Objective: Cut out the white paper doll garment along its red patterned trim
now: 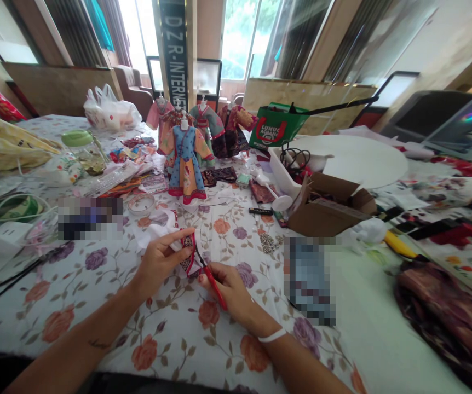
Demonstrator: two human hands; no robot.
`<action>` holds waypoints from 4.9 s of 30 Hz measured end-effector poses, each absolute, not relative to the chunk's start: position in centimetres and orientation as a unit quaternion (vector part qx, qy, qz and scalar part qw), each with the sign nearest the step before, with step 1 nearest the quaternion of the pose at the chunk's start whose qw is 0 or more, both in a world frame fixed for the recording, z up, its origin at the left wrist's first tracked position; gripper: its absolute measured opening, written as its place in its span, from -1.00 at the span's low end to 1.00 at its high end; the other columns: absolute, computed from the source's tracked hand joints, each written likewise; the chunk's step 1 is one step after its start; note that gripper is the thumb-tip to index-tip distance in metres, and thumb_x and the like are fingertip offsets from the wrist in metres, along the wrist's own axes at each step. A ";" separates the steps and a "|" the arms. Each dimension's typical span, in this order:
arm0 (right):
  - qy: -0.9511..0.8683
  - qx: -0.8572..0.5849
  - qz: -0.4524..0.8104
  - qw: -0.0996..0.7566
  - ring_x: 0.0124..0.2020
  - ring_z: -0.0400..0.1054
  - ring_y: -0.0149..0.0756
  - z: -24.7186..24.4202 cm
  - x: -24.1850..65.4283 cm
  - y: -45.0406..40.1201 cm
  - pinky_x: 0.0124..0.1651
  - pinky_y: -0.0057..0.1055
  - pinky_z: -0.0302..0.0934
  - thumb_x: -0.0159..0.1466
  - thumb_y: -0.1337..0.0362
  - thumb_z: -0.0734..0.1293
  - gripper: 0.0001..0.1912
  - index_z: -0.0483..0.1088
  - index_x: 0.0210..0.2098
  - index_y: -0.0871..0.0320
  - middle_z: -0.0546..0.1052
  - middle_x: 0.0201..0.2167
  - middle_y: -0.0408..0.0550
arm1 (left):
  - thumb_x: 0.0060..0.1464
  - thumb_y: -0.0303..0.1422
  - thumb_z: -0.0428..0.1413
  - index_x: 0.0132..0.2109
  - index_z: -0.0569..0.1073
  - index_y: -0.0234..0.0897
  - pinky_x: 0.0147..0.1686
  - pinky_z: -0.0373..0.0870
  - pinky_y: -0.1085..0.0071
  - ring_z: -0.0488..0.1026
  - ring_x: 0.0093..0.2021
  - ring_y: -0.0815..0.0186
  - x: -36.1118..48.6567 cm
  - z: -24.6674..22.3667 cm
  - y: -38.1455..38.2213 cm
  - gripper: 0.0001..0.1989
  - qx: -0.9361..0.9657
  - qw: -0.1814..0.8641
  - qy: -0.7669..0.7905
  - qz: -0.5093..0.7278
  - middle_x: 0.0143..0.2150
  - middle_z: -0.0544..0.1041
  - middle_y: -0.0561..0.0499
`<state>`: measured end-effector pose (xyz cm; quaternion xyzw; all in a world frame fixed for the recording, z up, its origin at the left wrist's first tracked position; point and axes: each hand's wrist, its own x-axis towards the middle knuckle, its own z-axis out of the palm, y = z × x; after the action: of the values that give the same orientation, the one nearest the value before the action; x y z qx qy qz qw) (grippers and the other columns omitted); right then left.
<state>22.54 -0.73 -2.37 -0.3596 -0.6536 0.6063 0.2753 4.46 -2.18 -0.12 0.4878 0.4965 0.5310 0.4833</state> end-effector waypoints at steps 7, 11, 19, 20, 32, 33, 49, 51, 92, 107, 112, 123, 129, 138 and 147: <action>-0.650 -0.363 0.611 0.270 -0.66 -0.05 -0.49 -1.9 22.5 -0.8 -0.59 -0.46 -0.22 0.13 -0.26 0.26 -0.43 0.13 -0.57 0.12 0.13 -0.70 -0.29 | 0.01 -0.28 0.20 0.07 0.48 -0.39 -0.69 -0.17 0.57 -0.10 -0.65 0.55 4.8 0.4 -2.5 -0.52 0.493 0.487 0.500 0.520 -0.67 0.06 0.22; -0.646 -0.363 0.613 0.274 -0.66 -0.04 -0.49 -1.7 22.4 -0.8 -0.59 -0.45 -0.21 0.13 -0.26 0.26 -0.42 0.11 -0.59 0.12 0.13 -0.71 -0.29 | 0.02 -0.27 0.19 0.10 0.47 -0.35 -0.68 -0.11 0.59 -0.07 -0.64 0.55 4.8 0.0 -2.4 -0.52 0.490 0.496 0.493 0.520 -0.64 0.14 0.20; -0.644 -0.364 0.615 0.273 -0.66 0.01 -0.47 -1.3 22.5 -0.9 -0.57 -0.45 -0.15 0.12 -0.27 0.26 -0.42 0.14 -0.60 0.12 0.17 -0.71 -0.27 | 0.01 -0.27 0.22 0.08 0.48 -0.32 -0.66 -0.03 0.59 -0.03 -0.61 0.55 4.9 -0.3 -2.3 -0.53 0.466 0.518 0.472 0.540 -0.59 0.22 0.16; -0.644 -0.364 0.615 0.273 -0.66 0.01 -0.47 -1.3 22.5 -0.9 -0.58 -0.45 -0.15 0.12 -0.27 0.26 -0.42 0.14 -0.60 0.12 0.17 -0.71 -0.27 | 0.00 -0.27 0.22 0.08 0.49 -0.32 -0.65 -0.01 0.59 -0.01 -0.61 0.55 4.9 -0.3 -2.3 -0.53 0.463 0.520 0.470 0.543 -0.57 0.26 0.15; -0.641 -0.363 0.617 0.277 -0.66 -0.05 -0.49 -1.9 22.5 -0.8 -0.60 -0.46 -0.22 0.17 -0.21 0.25 -0.46 0.13 -0.58 0.13 0.14 -0.71 -0.28 | 0.00 -0.24 0.22 0.09 0.48 -0.32 -0.66 -0.07 0.57 -0.04 -0.63 0.54 4.9 -0.3 -2.4 -0.51 0.471 0.510 0.485 0.532 -0.63 0.17 0.19; -0.639 -0.363 0.619 0.276 -0.67 -0.07 -0.50 -2.0 22.6 -0.8 -0.60 -0.47 -0.23 0.17 -0.21 0.25 -0.46 0.13 -0.58 0.13 0.13 -0.71 -0.29 | 0.00 -0.25 0.22 0.08 0.48 -0.32 -0.66 -0.07 0.57 -0.05 -0.62 0.54 4.9 -0.3 -2.4 -0.51 0.472 0.509 0.485 0.532 -0.63 0.17 0.18; -0.637 -0.379 0.613 0.274 -0.69 -0.13 -0.52 -2.4 22.7 -0.7 -0.65 -0.49 -0.29 0.14 -0.24 0.27 -0.44 0.10 -0.58 0.12 0.08 -0.73 -0.30 | 0.00 -0.26 0.21 0.09 0.48 -0.32 -0.67 -0.10 0.58 -0.07 -0.61 0.55 4.8 -0.3 -2.5 -0.51 0.474 0.507 0.484 0.533 -0.60 0.20 0.16; -0.635 -0.384 0.612 0.274 -0.69 -0.13 -0.52 -2.5 22.7 -0.7 -0.65 -0.48 -0.30 0.14 -0.23 0.28 -0.44 0.09 -0.59 0.11 0.08 -0.73 -0.31 | -0.01 -0.26 0.22 0.07 0.50 -0.32 -0.66 -0.06 0.57 -0.04 -0.61 0.55 4.8 -0.2 -2.4 -0.52 0.472 0.507 0.481 0.537 -0.56 0.27 0.13; -0.670 -0.391 0.565 0.281 -0.64 -0.13 -0.50 -2.6 22.6 -0.4 -0.62 -0.48 -0.26 0.13 -0.22 0.28 -0.43 0.06 -0.62 0.11 0.05 -0.70 -0.29 | -0.10 -0.40 0.30 0.20 0.36 -0.18 -0.27 0.40 0.47 0.47 -0.32 0.36 4.5 -0.5 -2.0 -0.34 0.367 0.658 0.342 0.562 -0.20 0.57 -0.02; -0.765 -0.414 0.437 0.230 -0.55 -0.01 -0.43 -2.1 22.4 -0.5 -0.51 -0.47 -0.10 0.21 -0.13 0.21 -0.48 0.07 -0.62 0.13 0.12 -0.64 -0.24 | -0.07 -0.37 0.28 -0.26 0.64 -0.25 -0.39 0.31 0.56 0.41 -0.42 0.47 4.1 -1.4 -1.2 -0.84 0.367 0.552 0.416 0.622 -0.34 0.59 0.01; -0.776 -0.432 0.403 0.220 -0.55 -0.01 -0.43 -2.1 22.4 -0.5 -0.49 -0.46 -0.11 0.21 -0.08 0.23 -0.51 0.05 -0.62 0.13 0.12 -0.64 -0.25 | 0.02 -0.32 0.22 -0.15 0.62 -0.25 -0.25 0.36 0.49 0.46 -0.25 0.34 3.8 -1.0 -1.1 -0.77 0.418 0.523 0.453 0.589 -0.17 0.60 -0.05; -0.695 -0.488 0.443 0.288 -0.59 0.01 -0.41 -2.3 22.7 0.0 -0.57 -0.48 -0.09 0.17 -0.06 0.23 -0.56 0.11 -0.62 0.11 0.13 -0.66 -0.23 | -0.10 -0.37 0.28 0.05 0.46 -0.26 -0.39 0.39 0.52 0.44 -0.44 0.44 3.2 0.0 -0.6 -0.51 0.268 0.522 0.416 0.695 -0.36 0.54 0.05; -0.693 -0.530 0.388 0.298 -0.56 0.05 -0.38 -2.3 22.8 0.3 -0.54 -0.47 -0.05 0.19 -0.06 0.22 -0.56 0.12 -0.62 0.11 0.15 -0.65 -0.21 | -0.26 -0.45 0.31 -0.22 0.54 -0.31 -0.36 0.36 0.53 0.42 -0.42 0.47 1.9 -0.1 0.4 -0.66 0.184 0.459 0.435 0.752 -0.37 0.48 0.10; -0.767 -0.503 0.311 0.251 -0.54 0.08 -0.38 -1.8 23.3 0.4 -0.48 -0.45 -0.03 0.23 -0.03 0.18 -0.57 0.11 -0.61 0.13 0.22 -0.64 -0.20 | -0.31 -0.63 0.16 -0.27 0.50 -0.33 -0.55 0.27 0.60 0.38 -0.53 0.48 -0.3 0.8 -0.2 -0.66 0.272 0.639 0.445 0.565 -0.49 0.46 0.09; -0.794 -0.470 0.311 0.227 -0.56 0.03 -0.41 -1.5 23.4 0.1 -0.48 -0.45 -0.09 0.22 0.01 0.22 -0.57 0.06 -0.62 0.13 0.16 -0.66 -0.23 | 0.02 -0.25 0.19 -0.29 0.59 -0.41 -0.46 0.36 0.53 0.42 -0.48 0.40 -0.1 0.1 0.0 -0.74 0.296 0.734 0.399 0.463 -0.40 0.55 -0.10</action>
<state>23.37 0.07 -1.48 -0.4700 -0.7943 0.3110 0.2269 -0.10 -0.05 0.10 0.2965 0.3992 0.4633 0.7336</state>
